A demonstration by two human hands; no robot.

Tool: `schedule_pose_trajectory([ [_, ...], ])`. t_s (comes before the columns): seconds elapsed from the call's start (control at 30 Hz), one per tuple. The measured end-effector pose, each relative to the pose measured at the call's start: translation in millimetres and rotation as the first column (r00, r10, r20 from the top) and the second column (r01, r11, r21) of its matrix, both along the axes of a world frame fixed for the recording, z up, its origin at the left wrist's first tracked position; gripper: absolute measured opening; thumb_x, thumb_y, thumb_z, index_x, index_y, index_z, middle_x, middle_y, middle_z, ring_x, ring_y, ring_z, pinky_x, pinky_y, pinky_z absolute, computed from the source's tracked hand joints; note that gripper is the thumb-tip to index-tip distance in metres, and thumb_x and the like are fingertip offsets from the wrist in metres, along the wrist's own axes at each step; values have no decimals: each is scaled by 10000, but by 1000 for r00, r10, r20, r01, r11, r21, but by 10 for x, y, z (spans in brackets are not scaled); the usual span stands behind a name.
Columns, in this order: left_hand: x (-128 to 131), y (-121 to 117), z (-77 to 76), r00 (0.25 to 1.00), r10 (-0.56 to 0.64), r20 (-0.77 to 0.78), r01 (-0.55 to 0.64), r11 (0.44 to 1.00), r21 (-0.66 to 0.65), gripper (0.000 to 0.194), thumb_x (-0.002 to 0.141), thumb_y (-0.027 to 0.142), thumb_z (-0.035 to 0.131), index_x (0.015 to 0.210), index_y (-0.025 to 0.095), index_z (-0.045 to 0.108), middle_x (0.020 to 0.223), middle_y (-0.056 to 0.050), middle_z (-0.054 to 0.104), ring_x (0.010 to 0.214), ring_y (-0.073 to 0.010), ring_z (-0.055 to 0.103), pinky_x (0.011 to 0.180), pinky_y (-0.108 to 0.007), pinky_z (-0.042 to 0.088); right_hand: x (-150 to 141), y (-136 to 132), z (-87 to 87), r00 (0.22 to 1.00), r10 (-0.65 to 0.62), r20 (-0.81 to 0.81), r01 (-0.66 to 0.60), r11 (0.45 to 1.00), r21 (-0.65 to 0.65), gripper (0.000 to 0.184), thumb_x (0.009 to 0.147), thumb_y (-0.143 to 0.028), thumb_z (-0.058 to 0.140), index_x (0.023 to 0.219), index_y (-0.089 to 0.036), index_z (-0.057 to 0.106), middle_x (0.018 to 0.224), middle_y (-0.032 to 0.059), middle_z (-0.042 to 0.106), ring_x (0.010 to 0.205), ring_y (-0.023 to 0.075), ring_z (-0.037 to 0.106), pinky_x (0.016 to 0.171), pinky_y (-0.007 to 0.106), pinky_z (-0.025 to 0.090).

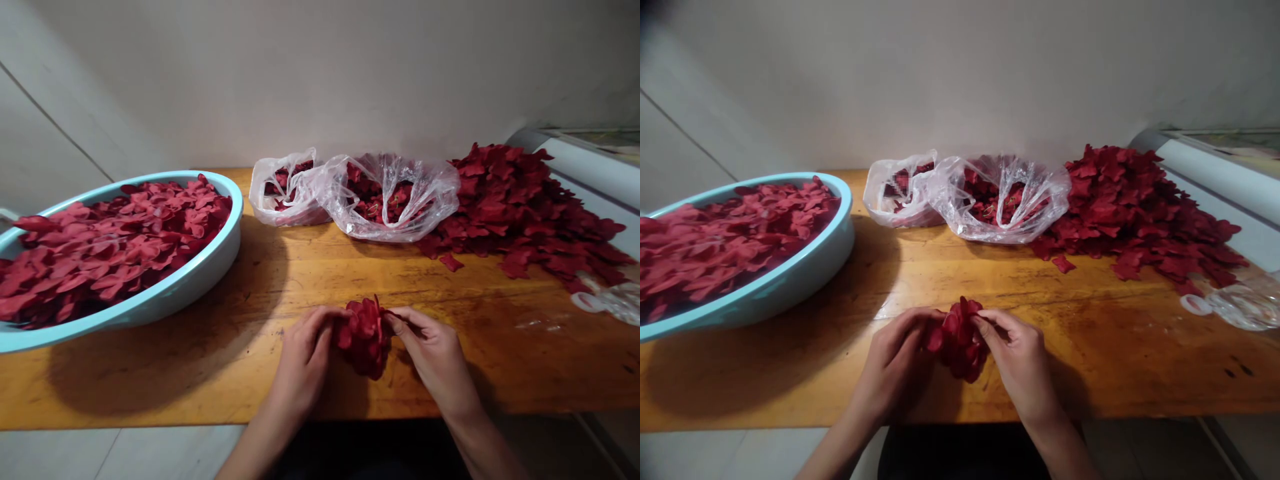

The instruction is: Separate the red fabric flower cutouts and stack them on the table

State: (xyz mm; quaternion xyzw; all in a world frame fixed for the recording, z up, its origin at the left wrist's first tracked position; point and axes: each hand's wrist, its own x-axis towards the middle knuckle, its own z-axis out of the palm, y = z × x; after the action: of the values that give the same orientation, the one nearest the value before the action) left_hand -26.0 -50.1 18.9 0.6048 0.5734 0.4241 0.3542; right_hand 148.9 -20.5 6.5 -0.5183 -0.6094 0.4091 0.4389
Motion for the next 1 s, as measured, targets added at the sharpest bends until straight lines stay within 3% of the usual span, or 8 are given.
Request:
schedule_pose_trajectory([
  [0.17, 76, -47, 107, 998, -53, -18, 53, 999, 3, 209, 858, 295, 509, 969, 187, 650, 989, -62, 681, 893, -194, 613, 787, -283, 461, -62, -46, 8, 998, 45, 41, -47, 997, 57, 114, 764, -334, 659, 794, -226, 683, 811, 25, 691, 768, 188, 648, 702, 292, 524],
  [0.37, 131, -55, 98, 997, 41, -64, -41, 999, -5, 248, 848, 271, 534, 645, 157, 616, 634, -11, 657, 566, -128, 571, 559, -217, 410, -112, -119, 73, 997, 59, 53, -59, 998, 8, 148, 800, -355, 624, 749, -219, 653, 717, -6, 663, 664, 139, 619, 602, 223, 484],
  [0.6, 123, -50, 55, 991, 121, 55, -120, 993, -12, 261, 791, 318, 596, 588, 155, 612, 560, 9, 610, 516, -109, 513, 509, -203, 387, -132, -85, 90, 991, 108, -77, -112, 993, -47, 156, 789, -359, 630, 768, -211, 676, 757, 14, 683, 711, 162, 638, 641, 240, 511],
  [0.7, 114, -46, 41, 981, 172, 93, -167, 984, -54, 368, 755, 354, 629, 471, 160, 498, 454, 41, 488, 452, -86, 416, 450, -196, 326, -146, -69, 57, 974, 126, -190, -151, 981, -123, 168, 754, -361, 668, 786, -196, 670, 754, 26, 687, 698, 167, 643, 611, 243, 521],
  [0.87, 82, -33, 31, 977, 75, 199, -52, 991, -121, 396, 818, 388, 534, 494, 169, 468, 507, 22, 529, 495, -99, 447, 474, -196, 336, -148, -39, -5, 951, 97, -294, -155, 971, -181, 169, 765, -363, 660, 787, -196, 671, 755, 18, 691, 691, 156, 630, 609, 240, 508],
  [1.0, -4, -15, 46, 996, 37, 87, -30, 996, -87, 412, 866, 390, 450, 515, 178, 414, 525, 31, 451, 508, -101, 415, 499, -201, 331, -38, 47, -62, 947, 18, -320, -72, 985, -159, 166, 768, -361, 663, 787, -199, 690, 709, 15, 684, 666, 144, 609, 606, 235, 491],
])
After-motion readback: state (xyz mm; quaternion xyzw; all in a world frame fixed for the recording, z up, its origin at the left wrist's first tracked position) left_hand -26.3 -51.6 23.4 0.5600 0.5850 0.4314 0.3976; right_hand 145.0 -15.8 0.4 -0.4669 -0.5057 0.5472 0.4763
